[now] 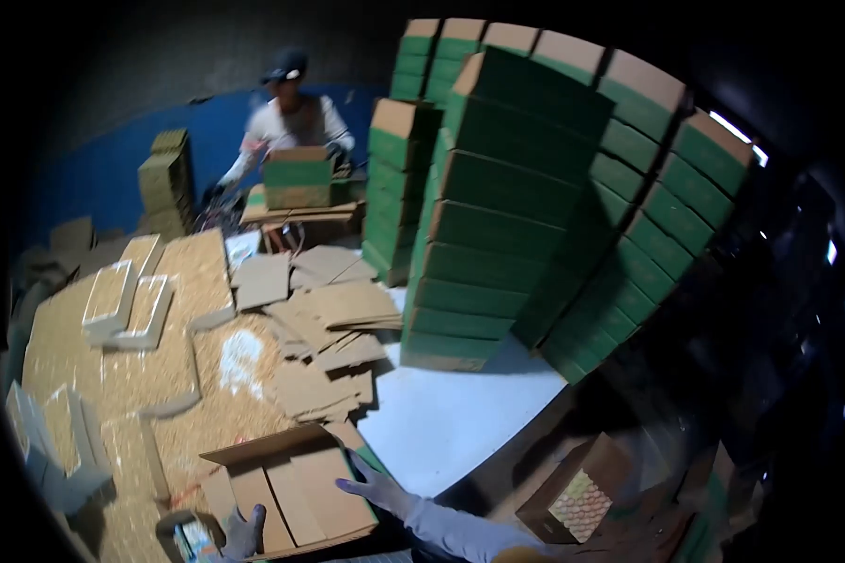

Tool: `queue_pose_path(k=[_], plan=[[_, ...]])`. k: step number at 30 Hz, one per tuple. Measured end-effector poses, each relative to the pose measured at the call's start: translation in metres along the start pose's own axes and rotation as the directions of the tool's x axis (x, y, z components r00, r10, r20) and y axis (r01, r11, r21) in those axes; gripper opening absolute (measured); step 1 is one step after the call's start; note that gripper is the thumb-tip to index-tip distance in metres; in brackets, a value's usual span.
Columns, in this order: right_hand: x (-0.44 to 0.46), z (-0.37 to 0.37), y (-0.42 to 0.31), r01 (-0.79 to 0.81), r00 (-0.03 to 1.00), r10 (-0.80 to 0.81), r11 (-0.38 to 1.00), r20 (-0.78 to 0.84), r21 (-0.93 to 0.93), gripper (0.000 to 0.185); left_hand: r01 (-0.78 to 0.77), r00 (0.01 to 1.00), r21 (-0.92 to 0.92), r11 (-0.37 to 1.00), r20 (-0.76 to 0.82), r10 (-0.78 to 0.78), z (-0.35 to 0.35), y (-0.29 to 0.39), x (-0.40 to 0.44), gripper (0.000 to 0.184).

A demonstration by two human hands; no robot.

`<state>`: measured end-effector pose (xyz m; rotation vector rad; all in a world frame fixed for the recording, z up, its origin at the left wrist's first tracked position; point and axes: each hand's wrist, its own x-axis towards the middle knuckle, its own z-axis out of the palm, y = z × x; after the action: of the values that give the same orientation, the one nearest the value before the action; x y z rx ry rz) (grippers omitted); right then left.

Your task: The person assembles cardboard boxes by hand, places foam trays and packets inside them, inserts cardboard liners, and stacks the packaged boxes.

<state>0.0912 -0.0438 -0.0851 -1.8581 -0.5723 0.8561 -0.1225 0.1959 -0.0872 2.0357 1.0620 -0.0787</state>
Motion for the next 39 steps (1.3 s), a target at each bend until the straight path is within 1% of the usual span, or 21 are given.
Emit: queue_pose_path(k=[1,3,5,6,7,9,11,12,13,14,16,18,23,26,28,30,33,36,37,38,39], plan=[[-0.01,-0.016,0.004,0.087,0.992,-0.068,0.976,-0.103,0.198,0.095,-0.291,0.955,0.056,0.955,-0.038,0.293,-0.004,0.016,0.011,0.091],[-0.041,-0.063,0.023,0.18,0.952,-0.038,0.872,-0.303,0.455,0.078,-0.519,0.839,-0.347,0.781,-0.032,0.543,0.0,0.08,0.039,0.05],[-0.078,-0.131,0.068,0.238,0.878,0.117,0.735,-0.464,0.635,0.062,-0.459,0.763,-0.689,0.561,0.018,0.646,-0.02,0.202,0.03,0.055],[-0.097,-0.176,0.102,0.3,0.833,0.191,0.632,-0.519,0.715,0.055,-0.709,0.582,-0.559,0.431,-0.118,0.804,-0.014,0.235,0.058,0.057],[-0.111,-0.218,0.147,0.517,0.727,0.047,0.618,-0.685,0.592,0.026,-0.791,0.483,-0.512,0.336,-0.186,0.856,-0.022,0.292,0.062,0.06],[-0.151,-0.312,0.128,0.751,0.473,0.088,0.479,-0.877,0.454,0.041,-0.935,0.157,-0.355,0.011,-0.384,0.91,-0.033,0.404,0.072,0.066],[-0.22,-0.466,0.145,0.824,0.432,-0.357,0.53,-0.828,0.202,0.054,-0.971,-0.026,-0.205,-0.123,-0.423,0.906,-0.045,0.518,0.083,0.078],[-0.223,-0.535,0.159,0.853,0.331,-0.444,0.518,-0.833,0.063,0.058,-0.975,-0.145,-0.081,-0.208,-0.482,0.864,-0.045,0.574,0.1,0.086],[-0.236,-0.495,0.001,0.933,0.248,-0.387,0.343,-0.888,0.111,0.063,-0.98,-0.169,0.0,-0.2,-0.538,0.826,-0.046,0.624,0.106,0.09],[-0.251,-0.53,-0.04,0.926,0.359,-0.402,0.264,-0.842,0.269,0.071,-0.984,-0.114,-0.049,-0.17,-0.56,0.82,-0.044,0.663,0.11,0.09],[-0.269,-0.609,-0.115,0.908,0.397,-0.391,0.299,-0.831,0.293,0.075,-0.946,-0.018,-0.268,-0.181,-0.514,0.858,-0.029,0.713,0.13,0.086],[-0.259,-0.7,-0.17,0.878,0.477,-0.635,0.312,-0.608,0.363,0.077,-0.969,-0.115,-0.119,-0.219,-0.567,0.816,-0.016,0.725,0.145,0.081],[-0.157,-0.751,-0.304,0.939,0.314,-0.596,0.309,-0.739,0.15,0.071,-0.909,-0.052,-0.258,-0.328,-0.711,0.701,-0.003,0.709,0.129,0.056],[-0.079,-0.752,-0.33,0.934,0.269,-0.568,0.35,-0.778,0.067,0.068,-0.927,-0.011,-0.259,-0.271,-0.704,0.71,0.0,0.711,0.134,0.053],[-0.035,-0.741,-0.335,0.922,0.259,-0.55,0.386,-0.794,0.034,0.065,-0.99,-0.071,-0.042,-0.137,-0.687,0.723,-0.006,0.705,0.152,0.064],[0.004,-0.728,-0.33,0.902,0.254,-0.537,0.432,-0.804,-0.004,0.063,-0.985,-0.104,-0.006,-0.174,-0.779,0.618,-0.008,0.714,0.146,0.068],[0.046,-0.706,-0.315,0.86,0.254,-0.529,0.507,-0.81,-0.061,0.061,-0.93,0.144,-0.35,-0.11,-0.624,0.768,-0.01,0.716,0.12,0.073],[0.063,-0.69,-0.297,0.829,0.232,-0.528,0.546,-0.817,-0.118,0.058,-0.986,0.153,-0.134,0.094,-0.546,0.824,-0.008,0.711,0.124,0.076],[0.065,-0.685,-0.288,0.823,0.216,-0.532,0.55,-0.819,-0.141,0.057,-0.981,0.193,-0.083,0.174,-0.431,0.881,-0.012,0.7,0.123,0.076],[0.065,-0.678,-0.277,0.824,0.186,-0.545,0.54,-0.817,-0.173,0.056,-0.997,0.016,0.064,0.046,-0.407,0.913,-0.009,0.683,0.132,0.062],[0.063,-0.671,-0.262,0.825,0.154,-0.553,0.528,-0.819,-0.201,0.055,-0.949,-0.069,0.309,0.06,-0.389,0.919,-0.007,0.654,0.137,0.064]])
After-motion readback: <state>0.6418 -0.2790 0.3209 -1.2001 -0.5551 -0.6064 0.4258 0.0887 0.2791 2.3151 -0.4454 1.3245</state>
